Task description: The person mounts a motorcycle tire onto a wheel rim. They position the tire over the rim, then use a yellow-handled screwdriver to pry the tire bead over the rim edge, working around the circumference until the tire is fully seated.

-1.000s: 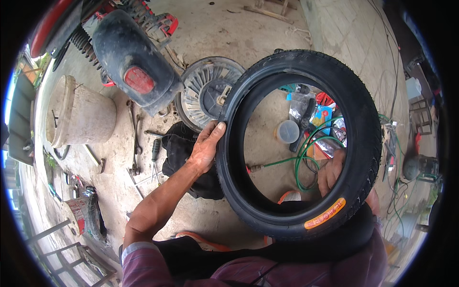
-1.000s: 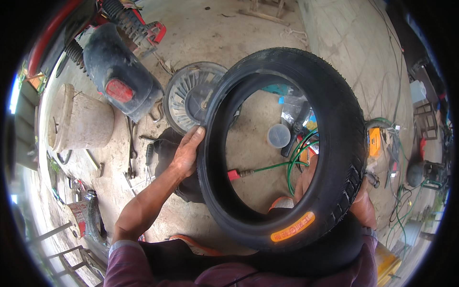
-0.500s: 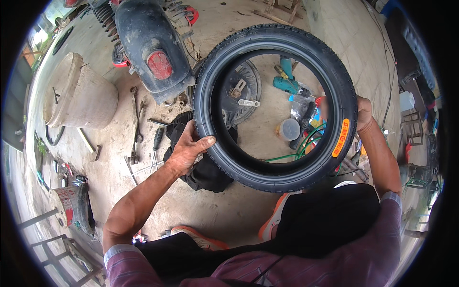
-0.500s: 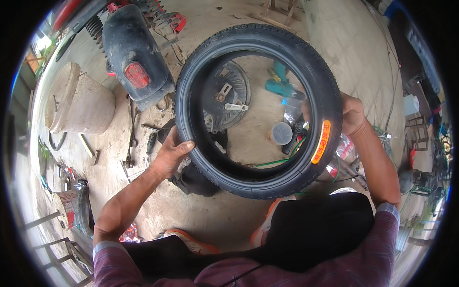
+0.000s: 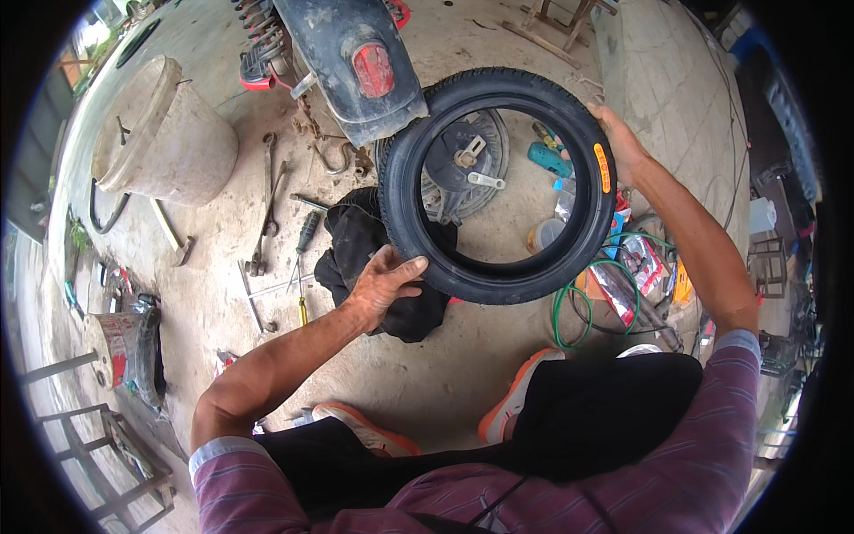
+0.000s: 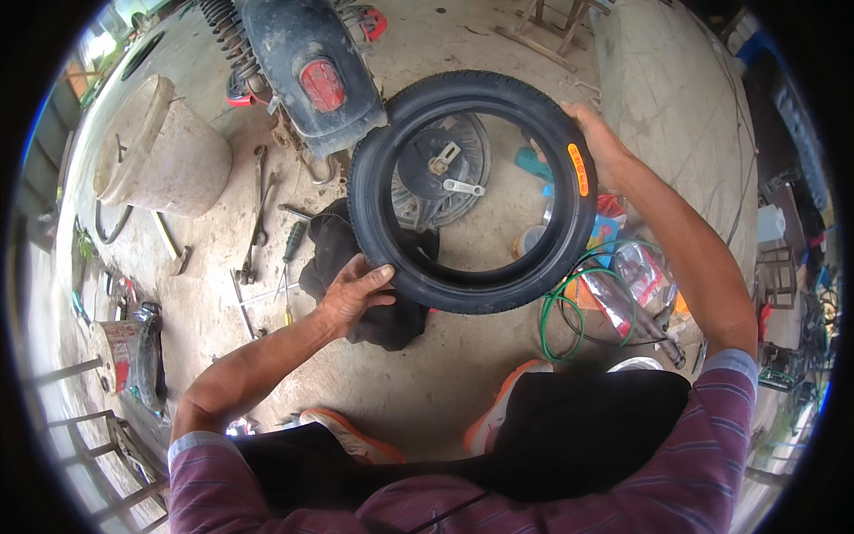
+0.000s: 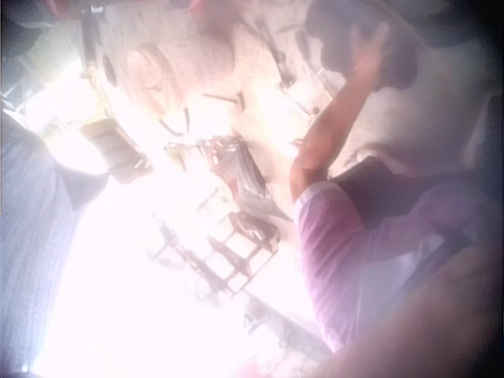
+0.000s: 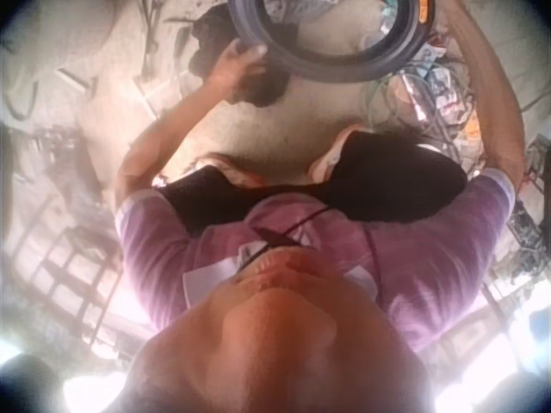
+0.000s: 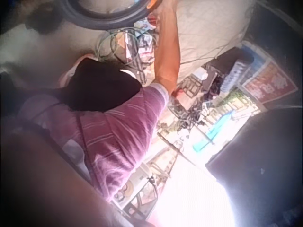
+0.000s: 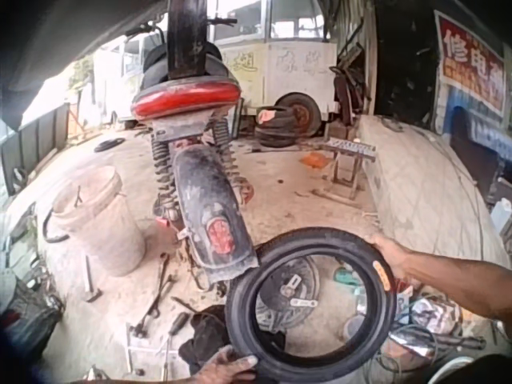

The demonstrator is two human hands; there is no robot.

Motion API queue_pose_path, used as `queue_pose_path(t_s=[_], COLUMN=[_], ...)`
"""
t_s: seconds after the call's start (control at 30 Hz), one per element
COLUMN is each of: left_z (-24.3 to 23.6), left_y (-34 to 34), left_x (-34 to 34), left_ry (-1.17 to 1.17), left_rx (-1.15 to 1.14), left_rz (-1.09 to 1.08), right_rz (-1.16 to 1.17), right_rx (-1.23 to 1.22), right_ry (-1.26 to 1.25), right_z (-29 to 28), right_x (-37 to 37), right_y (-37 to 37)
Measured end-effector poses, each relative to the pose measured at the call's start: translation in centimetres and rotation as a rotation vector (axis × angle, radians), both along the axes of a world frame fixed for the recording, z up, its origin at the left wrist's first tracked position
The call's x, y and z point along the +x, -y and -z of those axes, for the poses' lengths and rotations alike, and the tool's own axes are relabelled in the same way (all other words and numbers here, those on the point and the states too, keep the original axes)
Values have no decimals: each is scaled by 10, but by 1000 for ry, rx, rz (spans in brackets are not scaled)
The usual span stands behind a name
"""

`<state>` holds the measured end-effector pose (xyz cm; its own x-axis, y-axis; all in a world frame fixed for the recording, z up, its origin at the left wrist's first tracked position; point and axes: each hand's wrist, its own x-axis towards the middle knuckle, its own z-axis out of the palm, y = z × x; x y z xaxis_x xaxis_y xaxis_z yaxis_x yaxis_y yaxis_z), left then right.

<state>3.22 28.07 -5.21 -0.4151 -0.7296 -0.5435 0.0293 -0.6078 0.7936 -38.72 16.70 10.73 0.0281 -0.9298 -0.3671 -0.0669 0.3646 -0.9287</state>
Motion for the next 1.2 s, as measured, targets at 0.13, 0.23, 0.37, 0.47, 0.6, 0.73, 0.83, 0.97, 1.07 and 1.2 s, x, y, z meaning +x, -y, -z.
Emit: queue_pose_path(t_s=[0.13,0.23,0.37,0.47,0.6,0.73,0.83,0.97,1.07,1.2], left_z=[-6,6,16,21,26,22,13,-5,-9,-11], left_y=[-3,0,3,4,11,22,35,63,89,92], left_x=[-6,0,3,0,0,9,18,35,46,44], left_ry=[15,55,80,117,148,154,143,258,301,399], left_rx=[56,96,128,121,142,106,40,-75,4,-60], left_rz=[-8,-3,11,37,33,48,-5,-2,49,115], right_rz=[4,-25,-104,-132,-85,-74,-41,-29,54,69], right_rx=[9,-15,-59,-83,-177,-207,-180,-139,-200,-184], right_ry=[-82,-108,-148,-203,-230,-235,-179,-68,-153,-83], right_z=[26,50,65,62,76,89,92,103,122,146], right_x=[5,10,13,18,23,20,18,17,24,12], right_y=[23,30,44,54,65,75,83,97,103,110])
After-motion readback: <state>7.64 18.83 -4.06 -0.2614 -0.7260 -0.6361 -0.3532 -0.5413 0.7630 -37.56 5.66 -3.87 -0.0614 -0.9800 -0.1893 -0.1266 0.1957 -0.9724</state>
